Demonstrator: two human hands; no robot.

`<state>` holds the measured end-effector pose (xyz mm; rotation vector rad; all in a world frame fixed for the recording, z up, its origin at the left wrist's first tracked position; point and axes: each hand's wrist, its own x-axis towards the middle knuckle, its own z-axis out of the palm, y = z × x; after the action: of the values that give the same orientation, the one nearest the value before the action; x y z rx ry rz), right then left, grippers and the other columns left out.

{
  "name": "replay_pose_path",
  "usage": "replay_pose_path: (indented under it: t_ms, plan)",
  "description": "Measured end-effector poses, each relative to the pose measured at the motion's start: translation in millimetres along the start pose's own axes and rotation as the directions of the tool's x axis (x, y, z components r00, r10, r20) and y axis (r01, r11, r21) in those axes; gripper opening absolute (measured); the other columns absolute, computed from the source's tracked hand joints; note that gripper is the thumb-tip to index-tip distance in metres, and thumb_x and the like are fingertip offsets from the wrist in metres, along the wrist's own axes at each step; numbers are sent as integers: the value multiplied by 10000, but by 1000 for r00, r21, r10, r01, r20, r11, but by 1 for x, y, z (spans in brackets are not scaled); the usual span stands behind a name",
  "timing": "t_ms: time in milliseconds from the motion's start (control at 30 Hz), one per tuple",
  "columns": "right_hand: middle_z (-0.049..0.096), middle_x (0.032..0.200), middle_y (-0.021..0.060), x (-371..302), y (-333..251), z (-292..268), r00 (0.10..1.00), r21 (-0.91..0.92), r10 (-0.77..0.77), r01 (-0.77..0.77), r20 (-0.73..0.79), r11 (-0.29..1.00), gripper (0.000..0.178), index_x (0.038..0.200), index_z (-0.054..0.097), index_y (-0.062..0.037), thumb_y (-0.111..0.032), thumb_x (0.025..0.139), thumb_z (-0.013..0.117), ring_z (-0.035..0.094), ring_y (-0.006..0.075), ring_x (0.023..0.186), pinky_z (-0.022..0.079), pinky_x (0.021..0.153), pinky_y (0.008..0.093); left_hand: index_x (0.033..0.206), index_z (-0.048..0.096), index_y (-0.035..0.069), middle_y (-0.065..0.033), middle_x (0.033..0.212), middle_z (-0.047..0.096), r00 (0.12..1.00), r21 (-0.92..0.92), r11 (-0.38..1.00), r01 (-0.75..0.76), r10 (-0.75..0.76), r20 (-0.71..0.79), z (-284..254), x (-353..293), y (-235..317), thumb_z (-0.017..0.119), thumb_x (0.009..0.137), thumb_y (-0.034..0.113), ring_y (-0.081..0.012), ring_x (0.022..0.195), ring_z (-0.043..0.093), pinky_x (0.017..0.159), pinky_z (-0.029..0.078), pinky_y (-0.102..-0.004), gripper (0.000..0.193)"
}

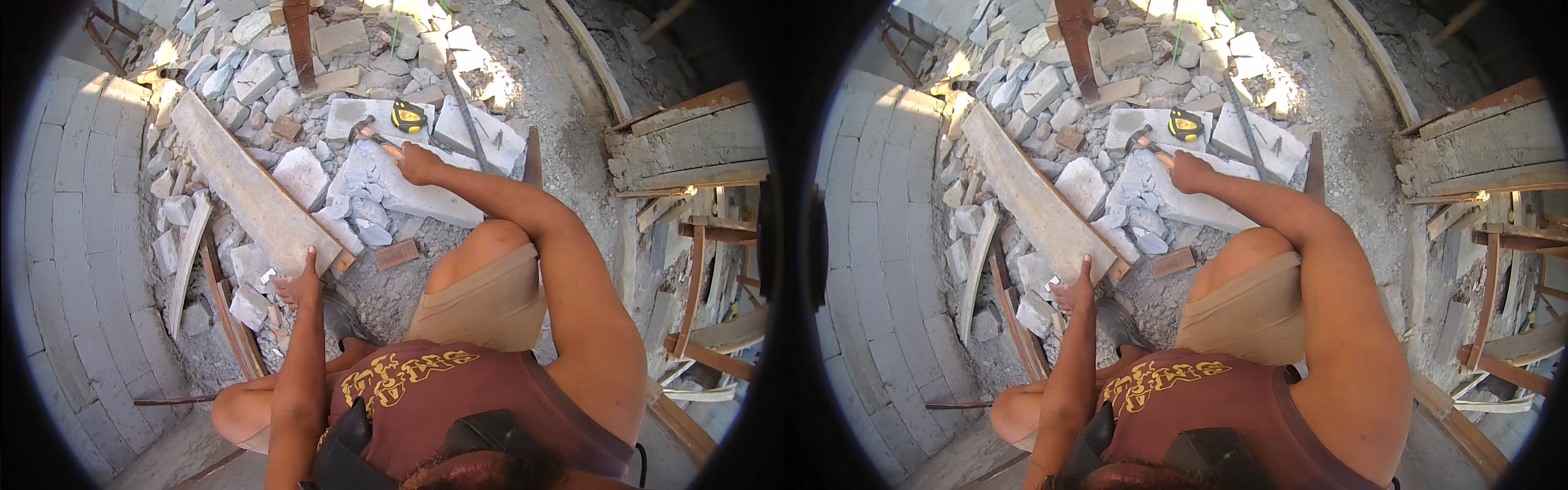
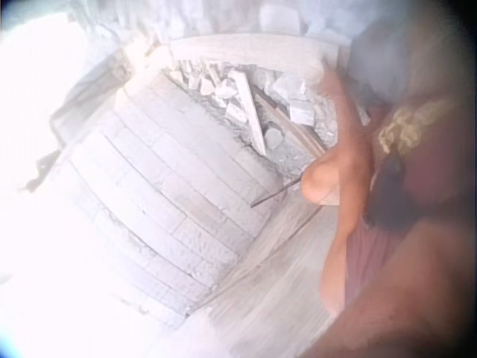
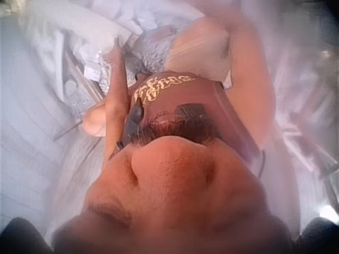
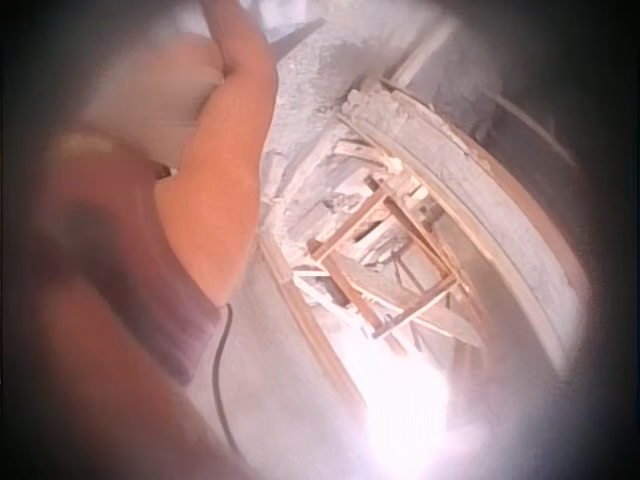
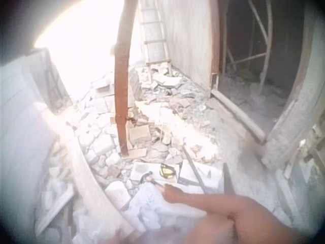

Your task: The person measures a wooden plank with a tape measure, then uses a hammer to break a large ceramic tile into smaller pieces on a debris-covered floor. The person also briefly hands a hammer to another worker on a scaffold.

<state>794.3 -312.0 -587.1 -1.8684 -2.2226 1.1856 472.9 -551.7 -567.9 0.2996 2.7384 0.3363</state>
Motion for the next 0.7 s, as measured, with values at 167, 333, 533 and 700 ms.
replay_pose_path:
  t_ms: [167, 333, 533, 700]
  plan:
    - [675, 1354, 298, -15, 4, 35, 999, 122, 48, -44, -27, 992, 504, 1347, 611, 46, -355, 1046, 657, 686, 456, 1244, 542, 1059, 542, 1665, 66, -142, -366, 1689, 298, 990, -78, 992, -99, 106, 90, 8, 47, 17, 839, 623, 904, -452, 1578, 333, 1317, 251, -493, 1667]
    - [765, 1118, 245, -46, 79, -1, 936, 295, 116, -13, -334, 956, 392, 1078, 776, -53, -429, 1014, 683, 737, 429, 1075, 573, 950, 527, 1597, 113, -252, -369, 1599, 452, 973, -300, 944, -134, 183, 140, 39, 80, -6, 847, 676, 868, -449, 1419, 545, 1216, 433, -458, 1625]
    - [781, 1120, 246, -51, 214, -39, 583, 476, 587, -352, -562, 806, 291, 1096, 778, -39, -290, 973, 699, 751, 422, 1101, 585, 965, 507, 1534, 327, -269, -357, 1536, 534, 917, -360, 932, 38, 110, 382, 21, 95, -8, 768, 767, 878, -421, 1329, 632, 1135, 509, -453, 1449]
    - [809, 1030, 206, -14, 268, -20, 591, 470, 596, -374, -544, 800, 318, 938, 819, -60, -378, 922, 806, 779, 389, 1011, 584, 928, 489, 1490, 426, -267, -396, 1491, 567, 976, -85, 993, -86, 101, 195, 14, 72, -2, 630, 840, 927, -462, 1402, 578, 1194, 442, -451, 1374]
